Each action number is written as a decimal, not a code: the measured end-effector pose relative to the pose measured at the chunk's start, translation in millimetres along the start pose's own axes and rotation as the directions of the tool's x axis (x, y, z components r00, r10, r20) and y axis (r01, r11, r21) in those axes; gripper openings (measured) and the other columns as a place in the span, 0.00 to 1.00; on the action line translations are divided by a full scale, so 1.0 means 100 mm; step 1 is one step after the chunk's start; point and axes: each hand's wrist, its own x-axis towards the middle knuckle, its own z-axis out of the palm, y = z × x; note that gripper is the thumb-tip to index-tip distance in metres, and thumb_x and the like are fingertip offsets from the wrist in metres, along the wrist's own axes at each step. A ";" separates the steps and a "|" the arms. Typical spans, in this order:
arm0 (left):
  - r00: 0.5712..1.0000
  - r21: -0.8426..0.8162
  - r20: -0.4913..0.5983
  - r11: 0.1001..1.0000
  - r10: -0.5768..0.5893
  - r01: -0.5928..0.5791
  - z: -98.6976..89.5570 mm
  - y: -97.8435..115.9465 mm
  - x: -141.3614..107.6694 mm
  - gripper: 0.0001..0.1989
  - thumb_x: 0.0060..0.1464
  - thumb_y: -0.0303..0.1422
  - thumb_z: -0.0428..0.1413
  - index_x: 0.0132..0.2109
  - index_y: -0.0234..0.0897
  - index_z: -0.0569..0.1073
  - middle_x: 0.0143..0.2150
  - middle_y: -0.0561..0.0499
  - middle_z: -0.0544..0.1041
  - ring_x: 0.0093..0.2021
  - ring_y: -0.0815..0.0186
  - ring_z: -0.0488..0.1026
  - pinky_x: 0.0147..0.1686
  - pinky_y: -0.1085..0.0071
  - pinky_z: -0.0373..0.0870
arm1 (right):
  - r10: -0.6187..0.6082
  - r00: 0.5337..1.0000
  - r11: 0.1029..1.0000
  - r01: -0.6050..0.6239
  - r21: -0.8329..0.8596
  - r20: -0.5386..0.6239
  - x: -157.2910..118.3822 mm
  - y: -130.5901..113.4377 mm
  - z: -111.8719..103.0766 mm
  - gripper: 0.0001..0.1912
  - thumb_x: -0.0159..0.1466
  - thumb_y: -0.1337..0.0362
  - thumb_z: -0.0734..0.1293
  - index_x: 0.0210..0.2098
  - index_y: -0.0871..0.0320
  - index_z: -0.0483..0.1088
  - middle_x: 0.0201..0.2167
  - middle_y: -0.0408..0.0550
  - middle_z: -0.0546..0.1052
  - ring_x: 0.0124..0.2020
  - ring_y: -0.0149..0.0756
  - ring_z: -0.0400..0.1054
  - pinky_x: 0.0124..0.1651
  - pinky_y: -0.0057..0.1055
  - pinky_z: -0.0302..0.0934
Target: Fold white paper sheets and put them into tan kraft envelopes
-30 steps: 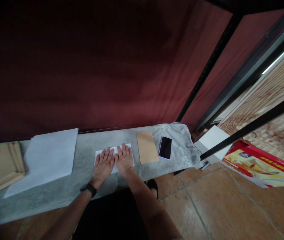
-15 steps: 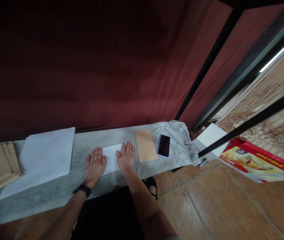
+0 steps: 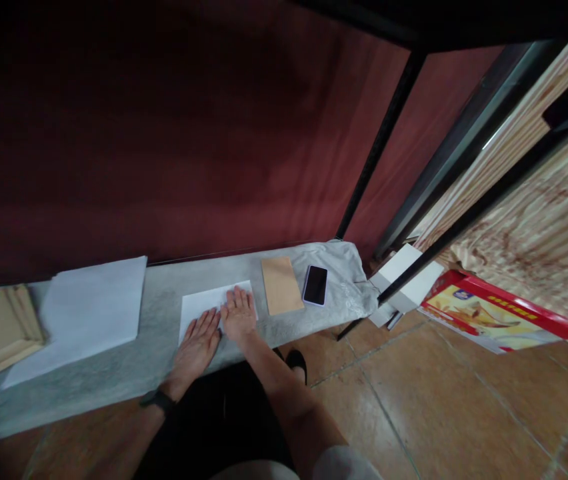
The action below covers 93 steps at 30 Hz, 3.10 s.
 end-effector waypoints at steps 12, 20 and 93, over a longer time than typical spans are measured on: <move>0.999 0.025 -0.002 0.999 -0.046 0.046 -0.05 -0.09 -0.06 0.31 0.68 0.39 0.37 0.69 0.24 0.62 0.72 0.36 0.60 0.73 0.54 0.55 0.71 0.52 0.51 | -0.094 0.987 0.992 0.081 -0.101 -0.127 -0.76 0.25 -0.06 0.30 0.74 0.52 0.58 0.69 0.64 0.58 0.69 0.58 0.62 0.70 0.45 0.56 0.71 0.44 0.46; 0.992 -0.026 0.098 0.996 -0.081 0.084 -0.12 0.09 0.50 0.28 0.68 0.39 0.39 0.71 0.35 0.60 0.73 0.43 0.59 0.75 0.54 0.50 0.71 0.50 0.46 | -0.101 0.986 0.991 0.088 -0.103 -0.130 -0.76 0.24 -0.07 0.30 0.74 0.52 0.59 0.69 0.63 0.59 0.68 0.58 0.64 0.70 0.45 0.57 0.71 0.44 0.45; 0.941 -0.082 0.123 0.941 -0.316 0.327 -0.46 -0.70 0.96 0.21 0.55 0.30 0.50 0.55 0.35 0.75 0.62 0.36 0.72 0.61 0.48 0.68 0.60 0.53 0.63 | -0.173 0.985 0.984 0.172 -0.046 -0.025 -0.90 0.20 -0.24 0.29 0.74 0.50 0.59 0.69 0.56 0.60 0.71 0.56 0.60 0.70 0.47 0.56 0.70 0.48 0.48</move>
